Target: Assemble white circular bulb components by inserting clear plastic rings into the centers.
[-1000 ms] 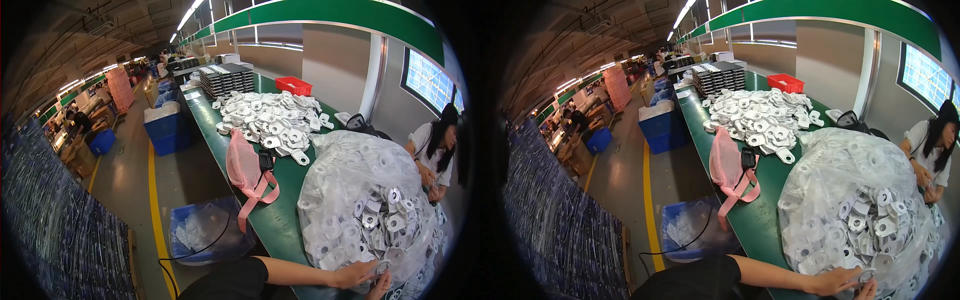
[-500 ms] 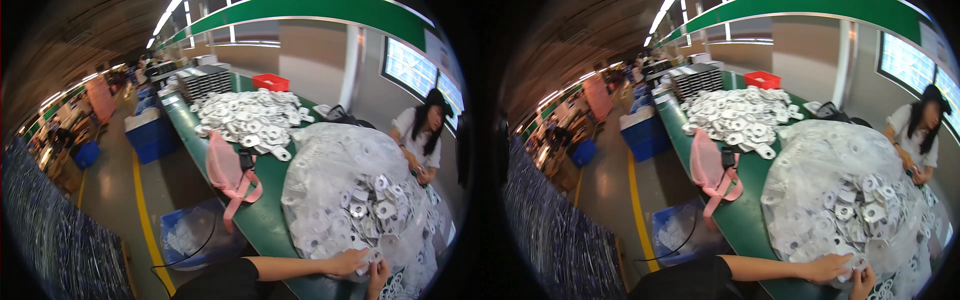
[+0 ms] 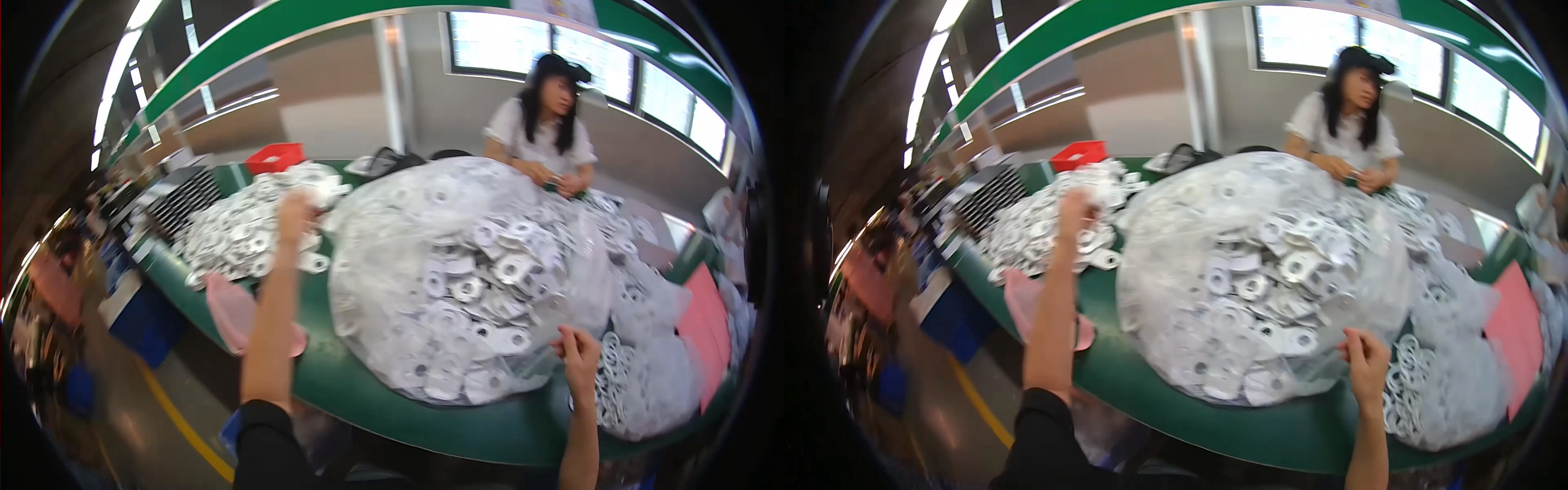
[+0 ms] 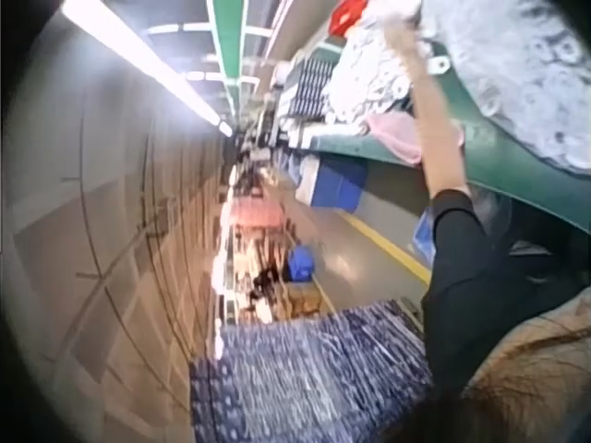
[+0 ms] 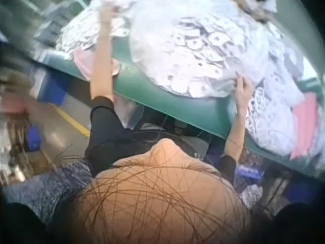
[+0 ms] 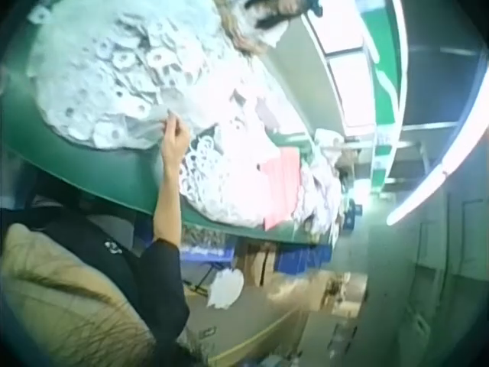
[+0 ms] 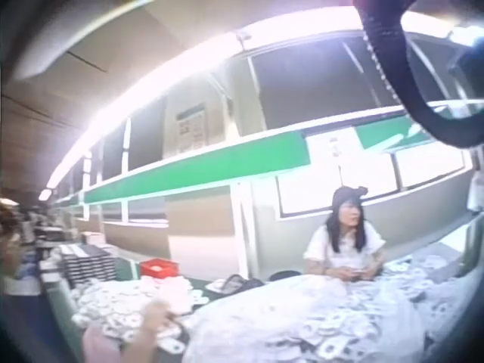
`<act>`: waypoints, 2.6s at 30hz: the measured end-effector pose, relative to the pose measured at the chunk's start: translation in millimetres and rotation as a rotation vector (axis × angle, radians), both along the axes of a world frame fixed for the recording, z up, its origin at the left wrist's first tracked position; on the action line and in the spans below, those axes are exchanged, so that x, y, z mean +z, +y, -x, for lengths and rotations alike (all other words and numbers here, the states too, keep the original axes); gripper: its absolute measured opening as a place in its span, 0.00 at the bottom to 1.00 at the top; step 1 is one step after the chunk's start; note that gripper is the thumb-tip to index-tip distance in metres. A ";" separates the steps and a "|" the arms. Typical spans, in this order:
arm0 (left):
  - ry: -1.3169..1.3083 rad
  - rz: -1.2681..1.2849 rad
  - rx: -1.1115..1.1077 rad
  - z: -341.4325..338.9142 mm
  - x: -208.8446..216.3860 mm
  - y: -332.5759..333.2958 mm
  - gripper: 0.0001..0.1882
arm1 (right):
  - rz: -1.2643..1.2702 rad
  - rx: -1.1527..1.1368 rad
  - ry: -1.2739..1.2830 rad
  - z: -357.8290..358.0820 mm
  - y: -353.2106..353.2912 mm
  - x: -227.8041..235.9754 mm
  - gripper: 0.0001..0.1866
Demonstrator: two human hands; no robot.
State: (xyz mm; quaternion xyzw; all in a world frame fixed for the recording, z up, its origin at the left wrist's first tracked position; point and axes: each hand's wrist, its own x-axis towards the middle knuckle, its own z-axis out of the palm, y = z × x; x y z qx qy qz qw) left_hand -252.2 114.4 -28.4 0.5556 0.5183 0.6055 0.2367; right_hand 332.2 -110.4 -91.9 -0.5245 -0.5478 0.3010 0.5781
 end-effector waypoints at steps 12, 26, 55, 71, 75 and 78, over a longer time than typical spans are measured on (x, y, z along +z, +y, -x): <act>0.434 -0.394 0.098 -230.0 21.8 -75.2 0.11 | -0.257 -0.528 0.077 -74.9 -3.9 -6.2 0.11; 0.964 -0.139 -0.172 -366.3 -81.9 -94.8 0.11 | 0.407 -0.176 -0.882 -90.8 -23.9 -17.1 0.22; -0.721 0.869 -1.158 -404.8 -88.1 -198.3 0.20 | -0.086 -0.636 -0.452 -74.9 -9.3 -3.7 0.09; -0.665 0.818 -1.177 -405.4 -86.8 -198.1 0.18 | 0.020 -0.977 -0.365 -134.4 -22.8 -10.1 0.10; -0.700 0.842 -1.188 -405.6 -84.4 -198.2 0.18 | -0.142 -0.933 -0.231 -129.3 -19.4 -4.3 0.08; -0.795 0.862 -1.201 -407.7 -76.3 -202.2 0.19 | -0.325 -0.725 -0.125 -104.3 -9.0 -2.7 0.09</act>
